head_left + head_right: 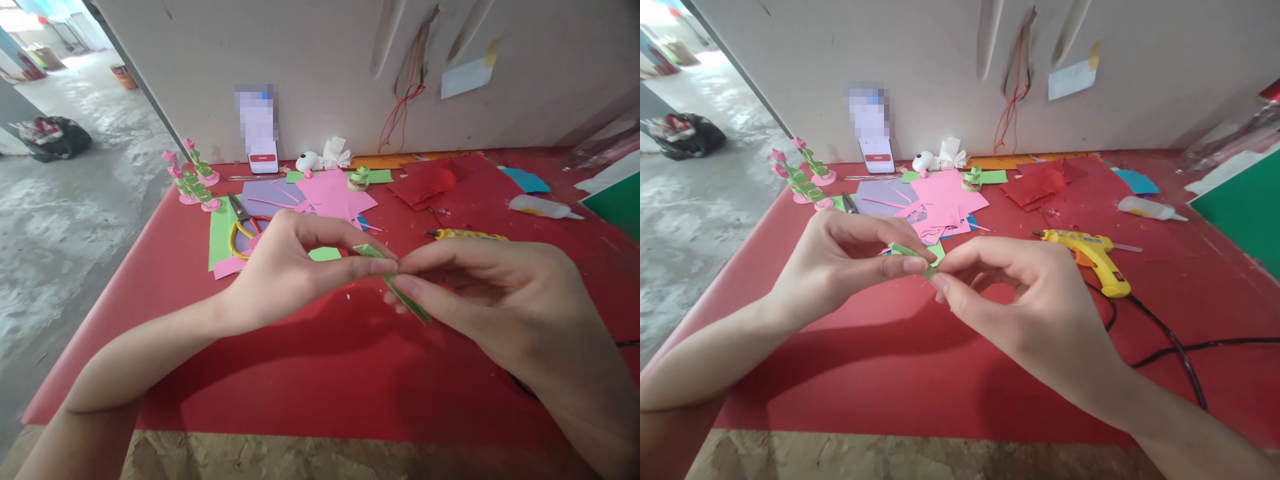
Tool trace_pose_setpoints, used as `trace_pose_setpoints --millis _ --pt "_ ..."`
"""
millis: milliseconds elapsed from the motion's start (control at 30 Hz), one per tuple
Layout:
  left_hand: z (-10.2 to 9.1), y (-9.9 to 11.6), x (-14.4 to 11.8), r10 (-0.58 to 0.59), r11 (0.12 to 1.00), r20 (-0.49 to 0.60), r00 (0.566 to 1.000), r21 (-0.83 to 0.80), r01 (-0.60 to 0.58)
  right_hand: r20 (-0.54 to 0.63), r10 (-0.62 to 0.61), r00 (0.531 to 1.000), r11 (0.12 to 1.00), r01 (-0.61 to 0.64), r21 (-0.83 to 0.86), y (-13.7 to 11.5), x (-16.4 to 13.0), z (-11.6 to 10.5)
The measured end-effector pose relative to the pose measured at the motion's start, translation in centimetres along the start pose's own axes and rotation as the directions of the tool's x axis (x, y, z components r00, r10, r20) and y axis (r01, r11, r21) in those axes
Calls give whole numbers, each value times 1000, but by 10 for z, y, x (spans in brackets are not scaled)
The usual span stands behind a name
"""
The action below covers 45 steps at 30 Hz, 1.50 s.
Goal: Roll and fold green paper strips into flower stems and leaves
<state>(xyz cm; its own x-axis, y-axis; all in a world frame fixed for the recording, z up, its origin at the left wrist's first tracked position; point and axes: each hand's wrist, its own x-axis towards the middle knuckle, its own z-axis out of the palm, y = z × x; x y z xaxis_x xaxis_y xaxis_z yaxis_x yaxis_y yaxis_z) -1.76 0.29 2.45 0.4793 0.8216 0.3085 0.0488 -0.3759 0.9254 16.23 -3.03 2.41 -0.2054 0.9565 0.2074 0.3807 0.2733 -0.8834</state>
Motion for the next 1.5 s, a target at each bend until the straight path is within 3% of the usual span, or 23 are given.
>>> trace_pose_setpoints --millis 300,533,733,1033,1167,1267,1367,1433,1500 --pt "-1 2 -1 -59 998 20 998 -8 59 -20 -36 999 998 37 43 1 0 -1" --pt "2 4 -2 30 997 7 1000 70 -31 32 -24 999 996 22 81 4 1 -3" --pt "3 2 -2 115 987 -27 993 115 -111 -7 36 999 994 -35 101 4 1 -1" --pt "2 2 2 28 990 -6 1000 136 -27 15 102 995 994 -103 30 -1 2 -5" --pt "-5 -1 1 97 985 14 995 140 -98 52 76 996 996 -78 34 -1 2 -7" --pt "-13 -6 2 294 932 121 948 182 -313 95 160 983 974 -173 144 -2 4 -9" --pt "-19 -10 6 485 790 262 834 279 -547 175 230 957 947 -262 188 0 5 -10" --pt "-21 -11 8 515 728 305 801 336 -597 247 234 940 941 -283 184 1 6 -11" --pt "-20 -11 10 512 728 299 805 347 -591 308 235 922 935 -301 189 3 6 -11"
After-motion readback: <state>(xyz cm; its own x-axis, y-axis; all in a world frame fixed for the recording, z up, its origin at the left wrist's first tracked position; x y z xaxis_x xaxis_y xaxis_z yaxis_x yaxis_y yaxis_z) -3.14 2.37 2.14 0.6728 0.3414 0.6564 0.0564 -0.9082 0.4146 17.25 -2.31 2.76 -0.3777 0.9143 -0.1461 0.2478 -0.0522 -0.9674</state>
